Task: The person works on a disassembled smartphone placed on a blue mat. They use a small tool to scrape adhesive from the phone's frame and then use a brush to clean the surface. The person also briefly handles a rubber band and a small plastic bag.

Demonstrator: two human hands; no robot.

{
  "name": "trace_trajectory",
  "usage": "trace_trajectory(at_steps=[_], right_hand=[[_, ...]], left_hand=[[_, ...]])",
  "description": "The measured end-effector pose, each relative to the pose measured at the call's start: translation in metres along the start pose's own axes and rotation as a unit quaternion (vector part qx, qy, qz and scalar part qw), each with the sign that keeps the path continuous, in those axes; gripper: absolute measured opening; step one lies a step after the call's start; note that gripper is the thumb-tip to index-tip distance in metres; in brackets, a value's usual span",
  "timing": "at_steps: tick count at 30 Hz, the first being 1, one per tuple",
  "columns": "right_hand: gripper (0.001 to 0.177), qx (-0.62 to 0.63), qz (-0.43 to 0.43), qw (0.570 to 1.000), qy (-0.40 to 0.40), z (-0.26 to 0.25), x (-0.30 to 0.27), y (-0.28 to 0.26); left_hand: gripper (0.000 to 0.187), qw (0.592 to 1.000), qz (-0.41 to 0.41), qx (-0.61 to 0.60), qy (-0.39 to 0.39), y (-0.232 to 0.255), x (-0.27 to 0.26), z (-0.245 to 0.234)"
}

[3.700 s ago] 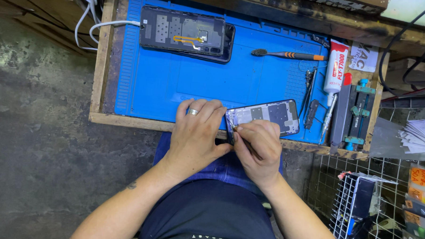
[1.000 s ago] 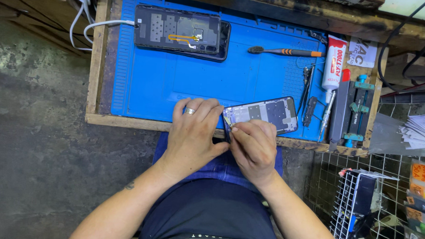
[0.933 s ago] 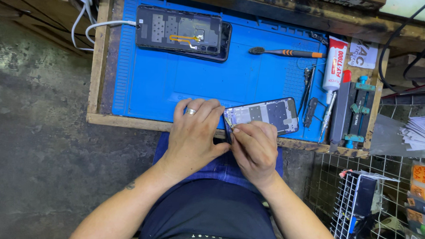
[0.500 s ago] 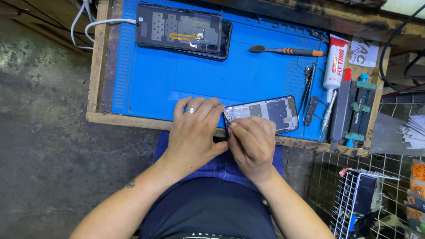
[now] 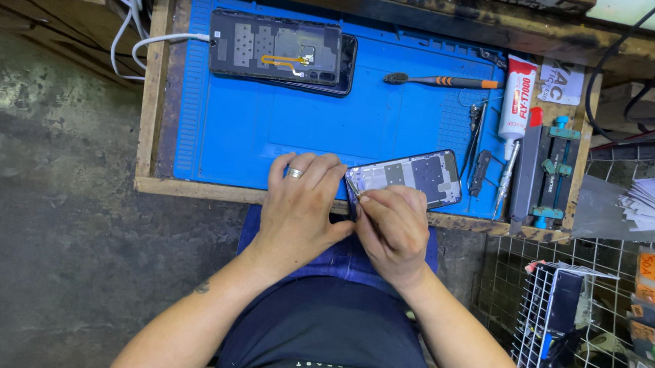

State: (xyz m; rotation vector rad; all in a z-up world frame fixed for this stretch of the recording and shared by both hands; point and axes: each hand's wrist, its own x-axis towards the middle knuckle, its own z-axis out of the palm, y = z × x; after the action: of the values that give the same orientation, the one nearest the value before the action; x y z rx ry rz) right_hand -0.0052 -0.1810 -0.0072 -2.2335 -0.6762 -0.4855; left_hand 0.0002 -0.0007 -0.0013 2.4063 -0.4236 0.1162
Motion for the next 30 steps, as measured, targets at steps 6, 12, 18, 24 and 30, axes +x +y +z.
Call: trace_trajectory(at_steps=[6,12,18,24,30], right_hand=[[0.019,-0.016,-0.001,1.0,-0.003,0.004,0.001,0.003],[0.013,0.062,0.084,0.992,0.067,0.004,-0.005,0.002],[0.013,0.109,0.131,0.981,0.095,0.0,-0.009,0.007],[0.013,0.209,0.205,0.949,0.116,0.003,-0.014,0.007],[0.016,0.333,0.273,0.894,0.128,0.002,-0.02,0.013]], left_hand=[[0.072,1.0,0.009,0.009,0.019,0.0,0.0,0.002],[0.076,1.0,0.003,-0.007,0.005,0.003,0.001,-0.005],[0.072,0.999,0.011,-0.042,0.031,0.001,0.004,-0.012],[0.024,0.996,-0.062,-0.024,0.053,0.003,0.019,0.005],[0.012,0.995,-0.011,0.038,0.095,-0.005,0.027,0.003]])
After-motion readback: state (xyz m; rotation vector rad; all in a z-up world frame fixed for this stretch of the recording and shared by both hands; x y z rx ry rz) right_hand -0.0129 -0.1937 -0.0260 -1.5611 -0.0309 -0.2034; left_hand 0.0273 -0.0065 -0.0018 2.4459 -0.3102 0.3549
